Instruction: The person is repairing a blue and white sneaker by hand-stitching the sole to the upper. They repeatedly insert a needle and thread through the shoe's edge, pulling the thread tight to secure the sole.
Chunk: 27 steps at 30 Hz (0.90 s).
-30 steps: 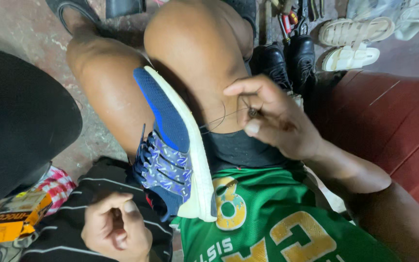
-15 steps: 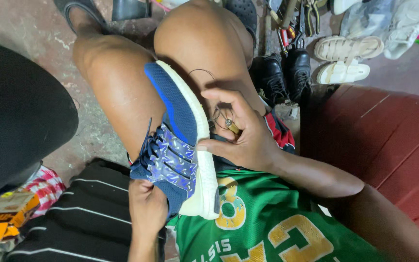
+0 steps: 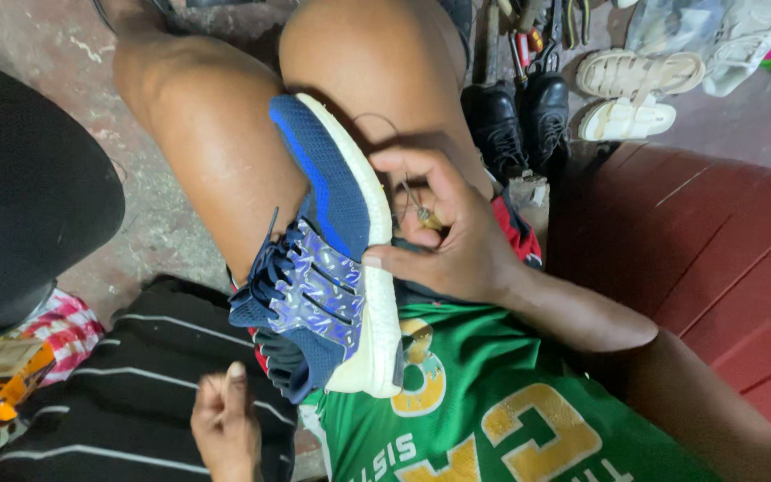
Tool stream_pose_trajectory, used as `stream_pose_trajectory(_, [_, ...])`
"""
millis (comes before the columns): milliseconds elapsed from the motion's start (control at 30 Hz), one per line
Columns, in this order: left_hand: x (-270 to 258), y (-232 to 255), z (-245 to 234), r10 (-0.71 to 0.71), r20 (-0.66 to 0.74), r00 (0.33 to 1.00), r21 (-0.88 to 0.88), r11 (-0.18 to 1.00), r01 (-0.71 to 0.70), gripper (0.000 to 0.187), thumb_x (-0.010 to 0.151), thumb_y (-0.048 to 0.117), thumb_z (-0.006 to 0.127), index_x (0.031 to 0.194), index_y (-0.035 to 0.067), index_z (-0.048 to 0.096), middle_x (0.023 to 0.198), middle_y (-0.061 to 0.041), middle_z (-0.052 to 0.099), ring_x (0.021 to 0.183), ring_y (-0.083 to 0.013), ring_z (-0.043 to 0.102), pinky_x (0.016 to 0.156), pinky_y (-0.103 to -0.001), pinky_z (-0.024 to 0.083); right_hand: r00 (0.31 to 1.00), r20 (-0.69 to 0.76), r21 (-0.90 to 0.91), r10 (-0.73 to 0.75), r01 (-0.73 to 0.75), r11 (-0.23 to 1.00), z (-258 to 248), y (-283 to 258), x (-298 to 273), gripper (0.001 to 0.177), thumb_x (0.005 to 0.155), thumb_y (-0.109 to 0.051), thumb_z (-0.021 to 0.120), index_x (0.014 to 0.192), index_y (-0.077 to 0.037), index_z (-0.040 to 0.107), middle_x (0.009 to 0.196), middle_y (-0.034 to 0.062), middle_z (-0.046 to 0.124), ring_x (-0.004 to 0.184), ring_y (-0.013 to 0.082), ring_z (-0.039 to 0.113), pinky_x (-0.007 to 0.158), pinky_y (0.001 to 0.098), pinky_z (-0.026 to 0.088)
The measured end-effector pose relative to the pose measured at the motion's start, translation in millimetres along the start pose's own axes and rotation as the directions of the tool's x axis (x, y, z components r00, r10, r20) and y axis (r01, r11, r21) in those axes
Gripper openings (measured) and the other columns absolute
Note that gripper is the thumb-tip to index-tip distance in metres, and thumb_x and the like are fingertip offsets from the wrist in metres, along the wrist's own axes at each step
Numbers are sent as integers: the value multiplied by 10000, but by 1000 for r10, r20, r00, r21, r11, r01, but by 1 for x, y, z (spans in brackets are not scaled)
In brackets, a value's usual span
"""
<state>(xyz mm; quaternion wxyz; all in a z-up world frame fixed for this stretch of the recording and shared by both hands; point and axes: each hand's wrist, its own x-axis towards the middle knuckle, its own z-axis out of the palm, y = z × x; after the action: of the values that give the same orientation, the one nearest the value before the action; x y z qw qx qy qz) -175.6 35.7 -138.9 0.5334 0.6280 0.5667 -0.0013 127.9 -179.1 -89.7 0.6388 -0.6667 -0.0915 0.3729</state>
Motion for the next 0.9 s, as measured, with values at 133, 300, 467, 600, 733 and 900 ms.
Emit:
stream_pose_trajectory(133, [-23,67,21,304,44,952,267,915,-304,253,986,147,692,1211,44,640,661,54,491,579,-45,378,542,-262,321,997,34,-53,64,-62,997,-5,-6,2,811,837,-21,842,1510,-77,394,931,-79,612,667,-2,342,620,172,314])
stream_pose_trajectory(300, [3,123,57,107,546,831,500,754,-426,147,938,122,627,985,-9,674,675,-123,643,630,-100,607,614,-335,532,990,143,-309,-20,63,949,-15,-19,-3,929,864,-125,838,1604,-76,279,760,-7,487,659,72,411,640,224,385])
stream_pose_trajectory(467, [13,134,81,304,611,731,-15,927,-374,235,1015,114,535,1082,-18,719,970,-71,773,907,-114,712,815,-290,561,960,217,-801,180,69,595,-49,-25,-8,1098,819,-489,839,1601,-86,183,774,49,663,660,118,641,615,349,537])
stream_pose_trajectory(600, [8,122,88,149,506,850,-86,989,-122,229,1018,91,534,1086,-41,708,1001,-29,759,888,-125,689,783,-273,559,963,268,-782,-26,233,578,-67,-33,-14,947,843,-472,793,1580,-85,342,1189,125,673,696,164,659,599,326,563])
stream_pose_trajectory(733, [2,95,91,59,370,927,-282,958,51,149,1000,33,581,1050,-31,706,979,-82,737,835,-137,679,740,-269,556,972,187,-599,-142,227,768,-44,-28,0,865,806,-472,828,1484,-74,467,1213,152,625,640,149,604,581,290,548])
stream_pose_trajectory(900, [-12,63,88,88,225,970,-581,812,62,115,938,-93,601,1010,-49,680,1002,-131,713,853,-165,693,792,-301,587,944,252,-587,-213,325,741,-39,-19,18,318,899,-297,811,1088,-82,672,780,38,667,665,119,643,604,305,526])
